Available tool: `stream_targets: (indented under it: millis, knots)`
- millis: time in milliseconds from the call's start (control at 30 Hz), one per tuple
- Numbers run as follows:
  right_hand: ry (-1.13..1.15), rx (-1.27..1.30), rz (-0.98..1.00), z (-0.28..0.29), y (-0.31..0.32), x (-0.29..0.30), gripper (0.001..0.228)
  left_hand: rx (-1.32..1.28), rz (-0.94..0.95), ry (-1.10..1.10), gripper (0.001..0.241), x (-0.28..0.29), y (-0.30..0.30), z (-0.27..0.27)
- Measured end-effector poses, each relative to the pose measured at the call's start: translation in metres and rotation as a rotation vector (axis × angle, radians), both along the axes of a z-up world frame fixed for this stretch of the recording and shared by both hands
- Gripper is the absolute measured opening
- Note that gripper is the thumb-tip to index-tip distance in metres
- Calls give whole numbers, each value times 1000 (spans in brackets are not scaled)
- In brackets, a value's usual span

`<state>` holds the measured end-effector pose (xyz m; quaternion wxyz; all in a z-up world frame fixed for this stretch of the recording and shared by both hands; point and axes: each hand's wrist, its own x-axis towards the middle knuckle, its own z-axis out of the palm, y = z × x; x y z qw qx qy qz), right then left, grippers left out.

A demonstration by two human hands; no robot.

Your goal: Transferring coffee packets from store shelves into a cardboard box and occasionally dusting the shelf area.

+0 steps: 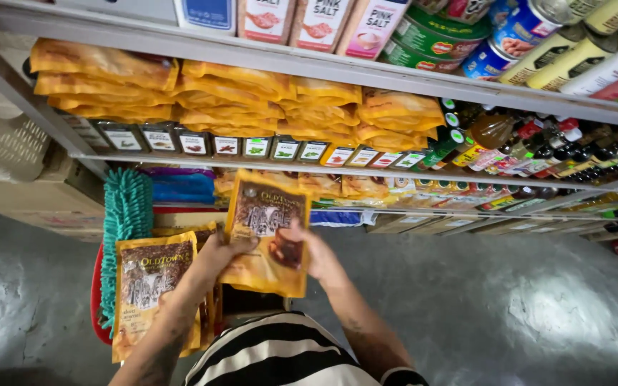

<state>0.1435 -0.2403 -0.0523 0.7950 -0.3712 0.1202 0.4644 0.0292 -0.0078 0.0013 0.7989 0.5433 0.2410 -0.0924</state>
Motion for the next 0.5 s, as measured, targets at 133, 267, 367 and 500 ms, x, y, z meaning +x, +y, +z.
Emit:
stream_targets:
  millis: [133,267,367,500]
  knots:
    - [-298,126,-67,4,12,-24,42,188,-122,91,43,-9,-1,41]
    - [-532,-160,-183,19,21,-30,47,739,-213,10,50,-10,0,-25]
    - [-505,-172,-206,12,15,-25,45,762,-151,-85,50,-9,5,-49]
    - [-287,-184,-190,12,4,-34,39,702,-102,-357,33,-26,33,-119]
